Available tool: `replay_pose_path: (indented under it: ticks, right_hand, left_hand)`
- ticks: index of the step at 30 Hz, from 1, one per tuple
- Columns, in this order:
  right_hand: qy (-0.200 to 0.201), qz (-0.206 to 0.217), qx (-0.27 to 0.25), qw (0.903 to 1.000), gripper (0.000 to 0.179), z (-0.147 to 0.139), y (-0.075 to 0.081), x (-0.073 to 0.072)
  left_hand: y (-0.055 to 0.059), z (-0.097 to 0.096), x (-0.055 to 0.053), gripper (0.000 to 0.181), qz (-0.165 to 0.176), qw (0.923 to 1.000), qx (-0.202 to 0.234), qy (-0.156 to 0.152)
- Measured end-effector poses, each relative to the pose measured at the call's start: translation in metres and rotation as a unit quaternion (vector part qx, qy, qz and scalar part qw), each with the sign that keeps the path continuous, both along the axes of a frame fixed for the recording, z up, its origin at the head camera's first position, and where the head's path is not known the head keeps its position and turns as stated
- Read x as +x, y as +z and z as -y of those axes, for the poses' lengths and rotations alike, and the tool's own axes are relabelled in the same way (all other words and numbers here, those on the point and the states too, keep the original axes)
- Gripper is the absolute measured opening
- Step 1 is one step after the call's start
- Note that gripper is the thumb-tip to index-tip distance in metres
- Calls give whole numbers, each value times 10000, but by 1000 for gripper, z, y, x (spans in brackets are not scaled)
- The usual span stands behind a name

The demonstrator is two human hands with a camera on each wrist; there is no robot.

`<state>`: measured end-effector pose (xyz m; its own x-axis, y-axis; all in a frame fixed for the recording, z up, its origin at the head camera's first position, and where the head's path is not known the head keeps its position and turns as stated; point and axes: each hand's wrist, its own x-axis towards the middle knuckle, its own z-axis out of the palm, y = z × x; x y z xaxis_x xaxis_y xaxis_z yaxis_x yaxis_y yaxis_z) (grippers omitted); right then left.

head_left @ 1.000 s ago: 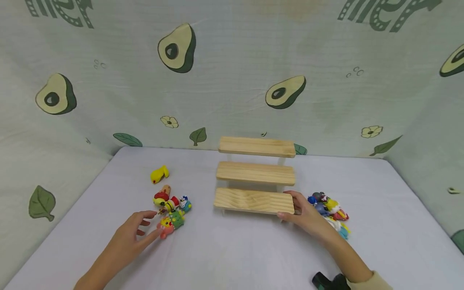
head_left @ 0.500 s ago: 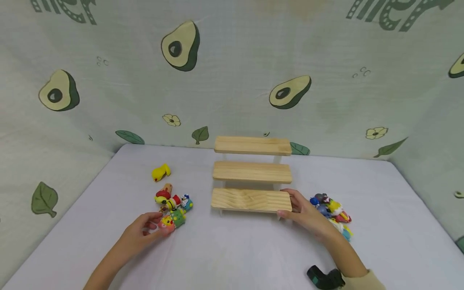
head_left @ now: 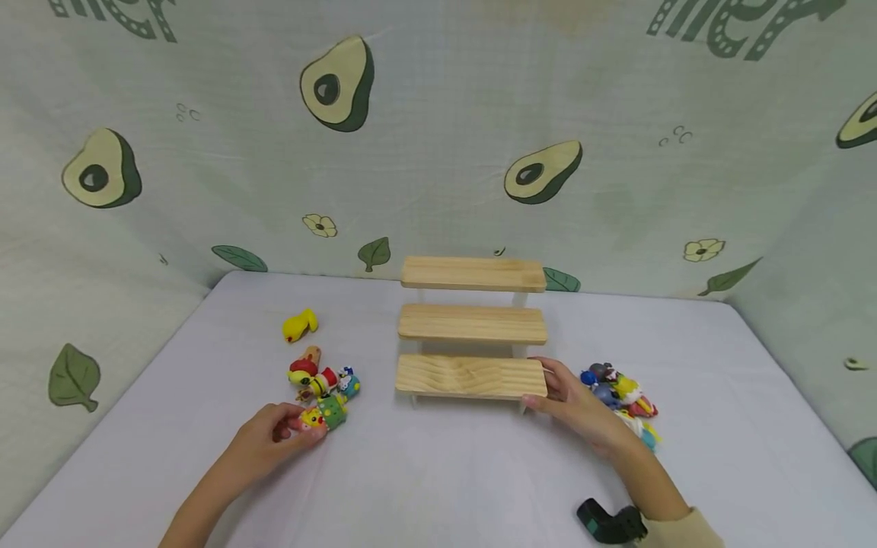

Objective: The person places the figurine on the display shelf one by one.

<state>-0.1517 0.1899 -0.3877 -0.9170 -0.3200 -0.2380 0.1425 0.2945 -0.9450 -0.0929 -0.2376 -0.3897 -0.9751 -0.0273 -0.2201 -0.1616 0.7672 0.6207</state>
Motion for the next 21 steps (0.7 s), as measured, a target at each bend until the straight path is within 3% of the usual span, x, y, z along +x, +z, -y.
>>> replay_pose_path:
  ticks: [11, 21]
  right_hand:
    - [-56, 53, -29, 10000, 74, 0, 0, 1]
    - [-142, 25, -9, 9999, 74, 2, 1, 2]
  left_hand:
    - [-2, -1, 0, 54, 58, 9998, 211, 1]
    - [4, -1, 1, 55, 4, 9998, 182, 60]
